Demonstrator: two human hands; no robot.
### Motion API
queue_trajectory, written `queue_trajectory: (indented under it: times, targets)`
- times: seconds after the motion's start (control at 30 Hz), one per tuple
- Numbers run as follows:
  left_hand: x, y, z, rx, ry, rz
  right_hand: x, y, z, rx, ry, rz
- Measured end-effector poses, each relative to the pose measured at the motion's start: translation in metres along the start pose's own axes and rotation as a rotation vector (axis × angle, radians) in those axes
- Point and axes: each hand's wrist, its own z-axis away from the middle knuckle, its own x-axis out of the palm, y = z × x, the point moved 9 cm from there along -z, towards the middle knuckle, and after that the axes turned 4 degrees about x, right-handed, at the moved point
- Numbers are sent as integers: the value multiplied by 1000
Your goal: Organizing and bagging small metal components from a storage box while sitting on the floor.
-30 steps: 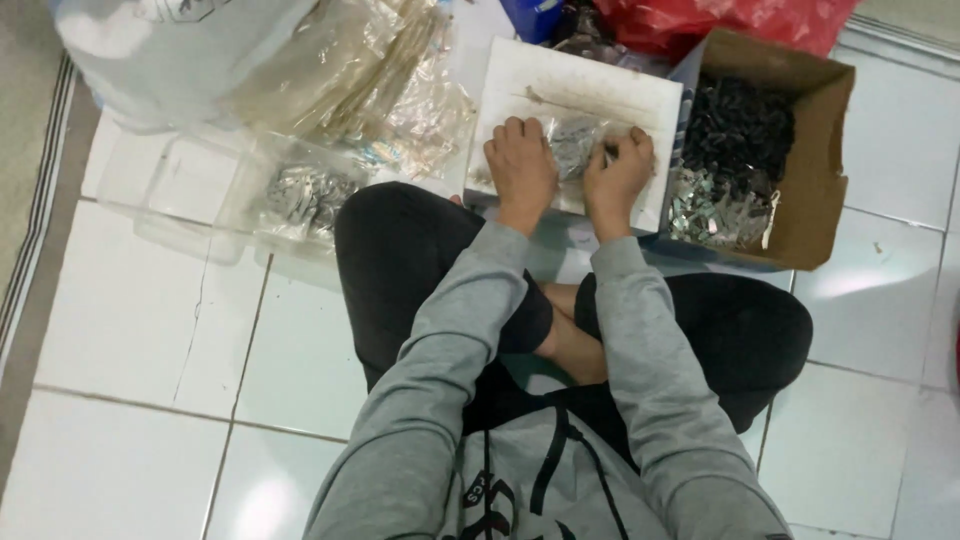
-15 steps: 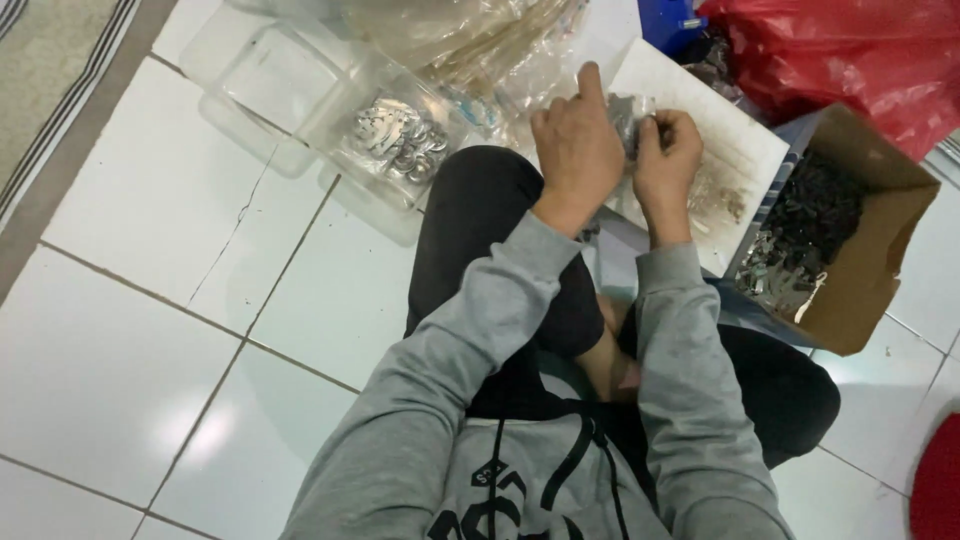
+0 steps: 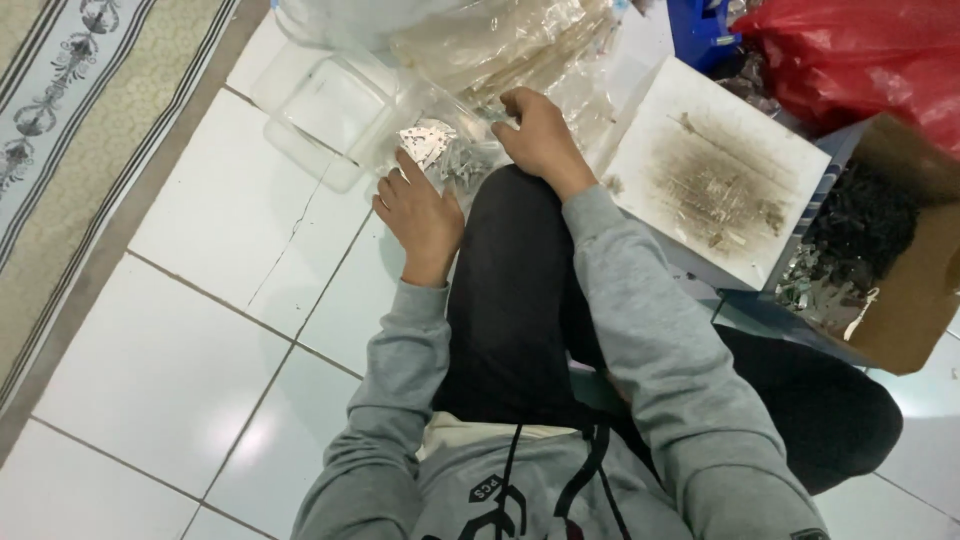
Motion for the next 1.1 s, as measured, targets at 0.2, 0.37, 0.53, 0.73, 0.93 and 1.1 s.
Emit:
queue_trajectory:
  times: [0.2,0.37,0.53,0.73,0.93,1.1]
  targets:
    - [55,17,-7,376,-328,129,-62,-12,41,-81,72,68]
    - [92,2,-9,453,-512,-39,-120,44,104,-4,395,343]
    - [55,25,-16,418,-673,4,-113,111,157,273,287,525]
    - [-46,124,-36,466,-231,522,-114,141,165,238,317,454]
    - [2,286,31,835,-318,527,-117,150,181,122,363,445]
    - [124,318,88,890,-756,-20,-122,153,218,187,11,517]
